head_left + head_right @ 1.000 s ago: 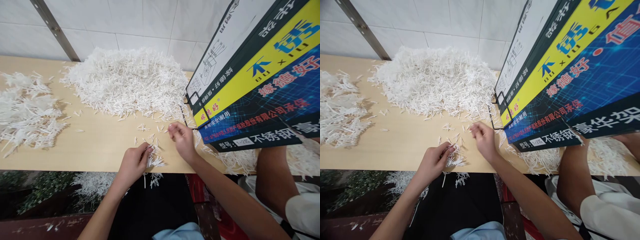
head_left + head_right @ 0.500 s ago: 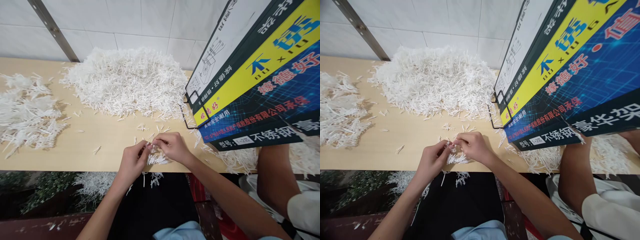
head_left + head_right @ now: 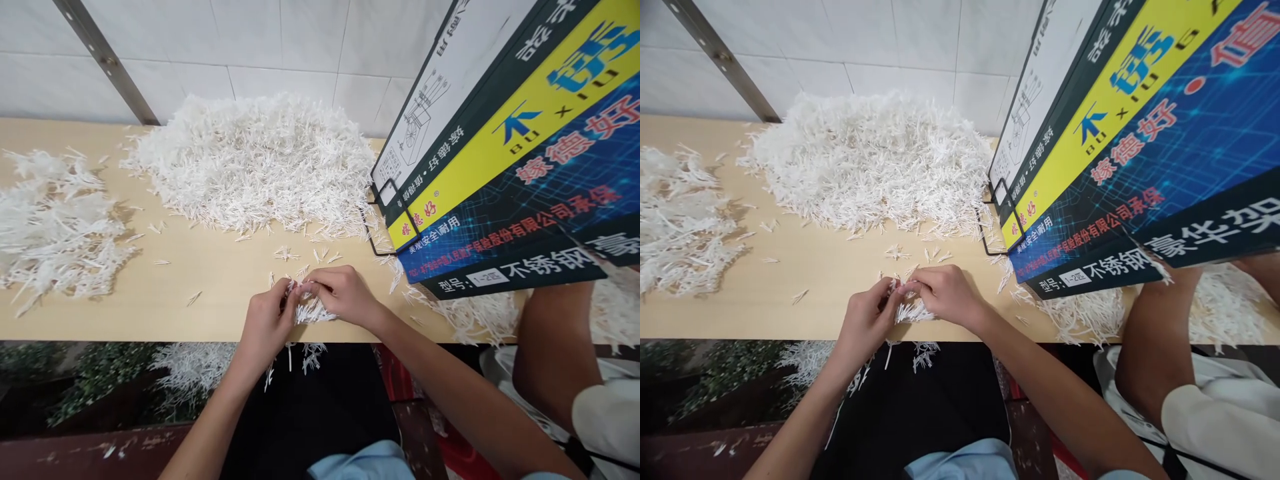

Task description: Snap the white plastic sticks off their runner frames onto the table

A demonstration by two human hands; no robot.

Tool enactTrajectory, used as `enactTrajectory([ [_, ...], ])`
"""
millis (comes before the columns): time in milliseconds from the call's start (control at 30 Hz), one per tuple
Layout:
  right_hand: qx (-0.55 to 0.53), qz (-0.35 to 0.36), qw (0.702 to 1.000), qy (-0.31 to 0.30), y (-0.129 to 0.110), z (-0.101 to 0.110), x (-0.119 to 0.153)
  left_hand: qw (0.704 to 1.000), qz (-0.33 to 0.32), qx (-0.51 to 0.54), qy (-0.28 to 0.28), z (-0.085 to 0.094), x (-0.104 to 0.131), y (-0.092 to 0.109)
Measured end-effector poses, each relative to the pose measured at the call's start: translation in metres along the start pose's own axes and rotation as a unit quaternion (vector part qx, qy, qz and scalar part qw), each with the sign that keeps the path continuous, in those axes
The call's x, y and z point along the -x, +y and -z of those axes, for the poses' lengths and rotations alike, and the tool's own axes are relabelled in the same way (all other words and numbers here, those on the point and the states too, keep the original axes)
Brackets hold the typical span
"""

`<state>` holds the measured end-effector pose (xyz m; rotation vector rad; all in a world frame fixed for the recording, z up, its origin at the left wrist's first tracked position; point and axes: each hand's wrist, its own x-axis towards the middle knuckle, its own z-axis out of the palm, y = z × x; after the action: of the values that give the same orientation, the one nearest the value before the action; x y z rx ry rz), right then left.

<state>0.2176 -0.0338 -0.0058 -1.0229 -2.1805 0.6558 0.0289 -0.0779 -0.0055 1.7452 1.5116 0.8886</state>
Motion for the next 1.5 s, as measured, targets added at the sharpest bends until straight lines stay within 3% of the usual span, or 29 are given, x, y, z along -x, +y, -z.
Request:
enactTrajectory([
  [100, -0.093, -0.079, 0.988, 0.099, 0.008, 0.004, 0.000, 1.000, -0.013, -0.012, -0.015, 0.001, 0.001, 0.000],
  [200, -0.171, -0.156, 0.950, 0.209, 0.012, 0.007, -0.003, 1.000, -0.008, 0.000, -0.005, 0.003, 0.003, 0.000],
  [333, -0.118, -0.121, 0.972, 0.162, 0.004, 0.006, -0.006, 1.000, 0.013, 0.010, 0.021, 0.002, 0.006, 0.000],
  [433, -0.042, -0.054, 0.996, 0.063, -0.005, 0.003, -0.005, 0.999, 0.011, 0.016, 0.030, 0.000, 0.006, 0.000],
  [533, -0.040, -0.007, 0.999, -0.012, -0.003, 0.001, -0.003, 1.000, -0.007, 0.011, 0.010, -0.001, 0.005, 0.000],
  [600, -0.081, -0.035, 0.996, 0.021, 0.003, 0.002, -0.003, 1.000, -0.021, 0.008, -0.012, 0.001, 0.005, 0.000],
  [700, -0.176, -0.139, 0.959, 0.173, 0.012, 0.004, -0.005, 0.999, -0.023, 0.020, -0.027, 0.002, 0.007, 0.000],
  [767, -0.198, -0.169, 0.939, 0.224, 0.013, 0.006, -0.007, 0.999, -0.016, 0.028, -0.019, 0.003, 0.008, 0.000],
  [933, -0.083, -0.086, 0.983, 0.142, 0.001, 0.003, -0.009, 0.999, 0.000, 0.037, 0.011, 0.002, 0.006, 0.002],
  [1100, -0.132, -0.131, 0.970, 0.158, 0.004, 0.000, -0.010, 0.999, -0.001, 0.036, -0.007, 0.003, 0.006, 0.003],
  [1200, -0.119, -0.084, 0.978, 0.149, 0.001, 0.006, -0.009, 0.999, -0.009, 0.044, -0.013, 0.002, 0.008, 0.004],
  [1333, -0.081, -0.022, 0.979, 0.186, -0.005, 0.018, -0.003, 0.997, -0.012, 0.076, -0.024, 0.008, 0.009, 0.003],
  [1367, -0.106, -0.018, 0.982, 0.155, -0.005, 0.021, -0.001, 0.995, -0.012, 0.089, -0.045, 0.011, 0.009, 0.001],
  [1433, -0.178, -0.021, 0.984, -0.007, -0.003, 0.026, 0.001, 0.985, -0.015, 0.123, -0.122, 0.020, 0.007, -0.002],
  [1500, -0.204, -0.029, 0.966, -0.158, 0.001, 0.028, -0.001, 0.967, -0.015, 0.162, -0.196, 0.028, 0.004, -0.006],
])
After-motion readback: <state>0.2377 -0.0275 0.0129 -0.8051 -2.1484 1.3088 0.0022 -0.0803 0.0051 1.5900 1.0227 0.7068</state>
